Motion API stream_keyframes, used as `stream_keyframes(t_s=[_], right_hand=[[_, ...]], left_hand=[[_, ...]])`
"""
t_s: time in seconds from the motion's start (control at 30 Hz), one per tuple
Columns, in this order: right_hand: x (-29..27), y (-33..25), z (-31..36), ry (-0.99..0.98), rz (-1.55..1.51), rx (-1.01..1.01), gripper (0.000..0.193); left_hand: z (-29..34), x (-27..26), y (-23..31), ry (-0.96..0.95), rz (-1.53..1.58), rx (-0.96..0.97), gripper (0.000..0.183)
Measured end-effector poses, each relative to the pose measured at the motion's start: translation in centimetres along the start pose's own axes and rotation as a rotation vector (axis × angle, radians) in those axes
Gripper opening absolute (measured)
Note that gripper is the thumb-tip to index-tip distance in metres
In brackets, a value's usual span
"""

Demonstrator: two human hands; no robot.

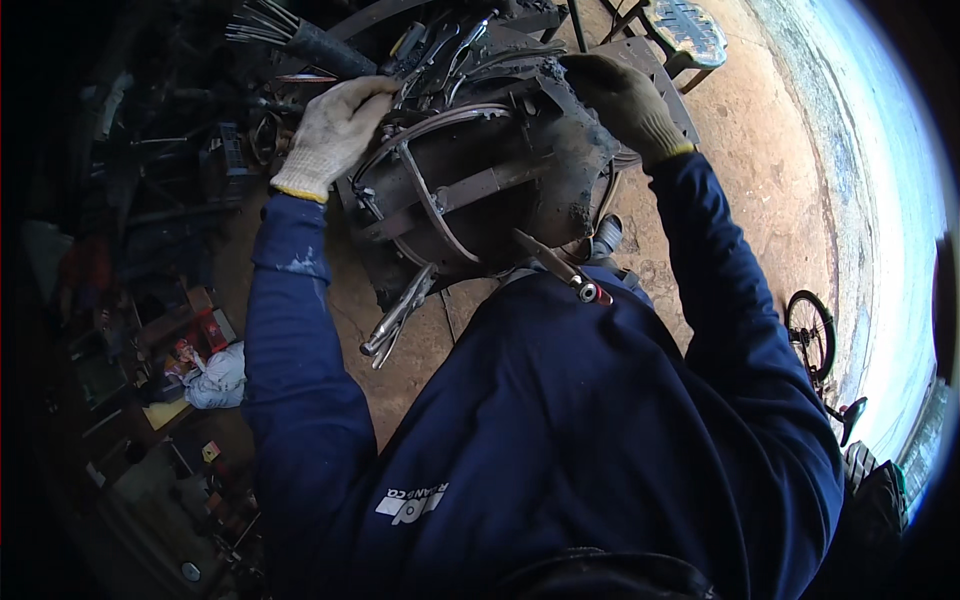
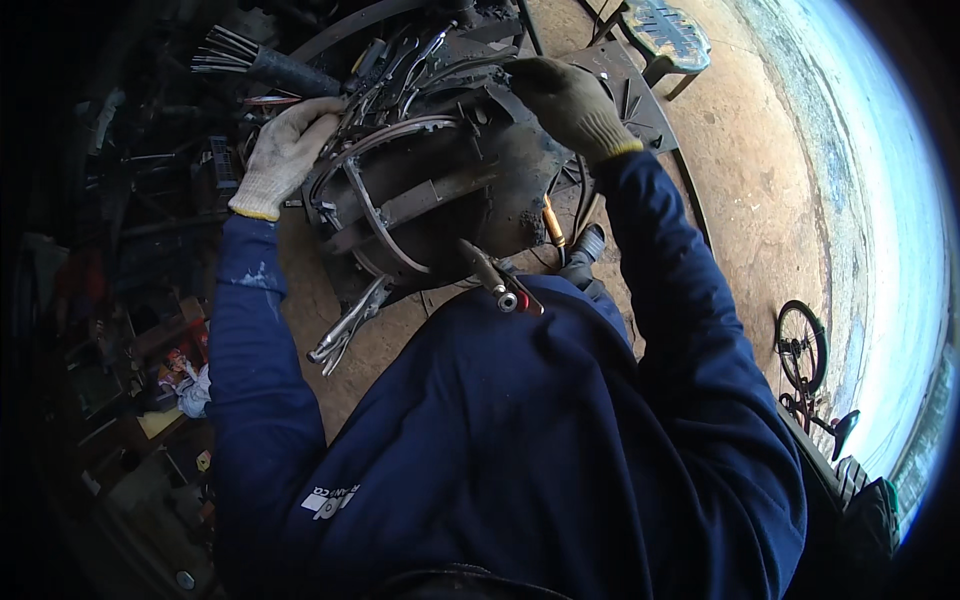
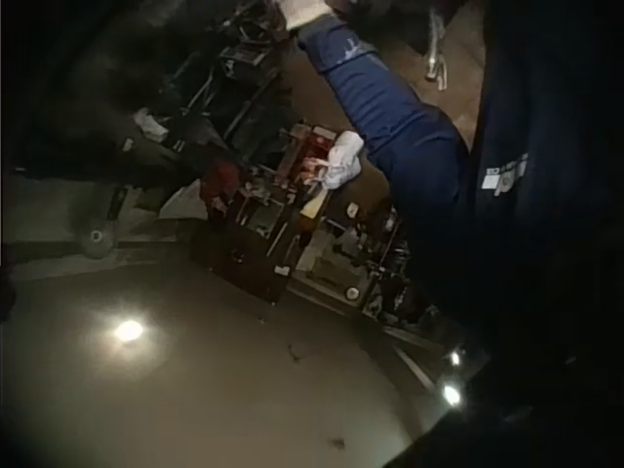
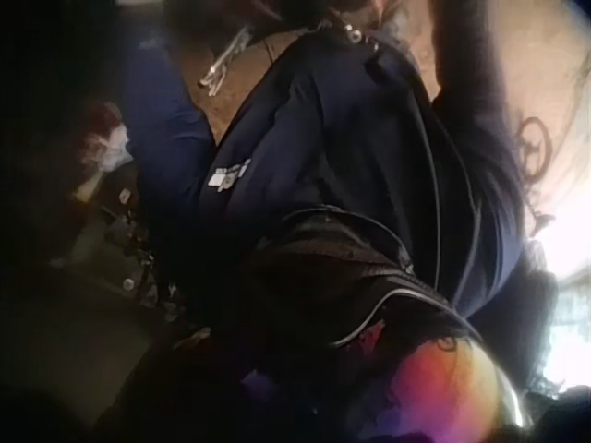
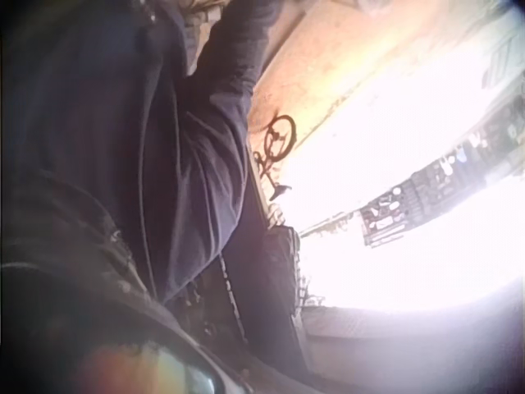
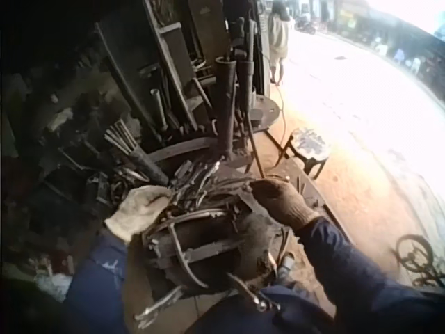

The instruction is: The person welds components of a curved metal frame together and then tightens several bolts on the structure using a wrench.

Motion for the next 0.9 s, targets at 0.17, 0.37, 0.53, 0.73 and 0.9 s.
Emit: stream_keyframes(t_s=[0.17, 0.37, 0.53, 0.73, 0.9], right_hand=[[-0.4, 2.8, 4.4, 0.192, -0.472, 0.190, 0.029], [-0.4, 6.2, 8.6, 0.246, -0.497, 0.244, 0.028], [-0.6, 9.4, 11.2, 0.259, -0.542, 0.343, 0.028], [-0.5, 9.8, 11.3, 0.216, -0.479, 0.364, 0.027], [0.0, 9.5, 10.3, 0.226, -0.536, 0.337, 0.026]], left_hand=[[-1.1, 2.6, 9.9, -0.071, -0.190, 0.192, 0.033], [-1.4, 4.1, 9.4, -0.245, -0.275, -0.103, 0.039], [-1.4, 4.2, 8.9, -0.185, -0.207, -0.167, 0.033], [-1.0, 5.0, 8.5, -0.016, -0.198, 0.020, 0.030], [-0.3, 4.8, 9.6, 0.129, -0.240, 0.246, 0.022]])
Point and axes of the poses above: each hand's wrist, its own z-axis away from the middle knuckle, its own x-axis out of the palm, y = z × x, the point moved 8 cm from there along -z, towards the middle knuckle, and after that the axes turned 7 degrees about -z, right-handed, at the moved point
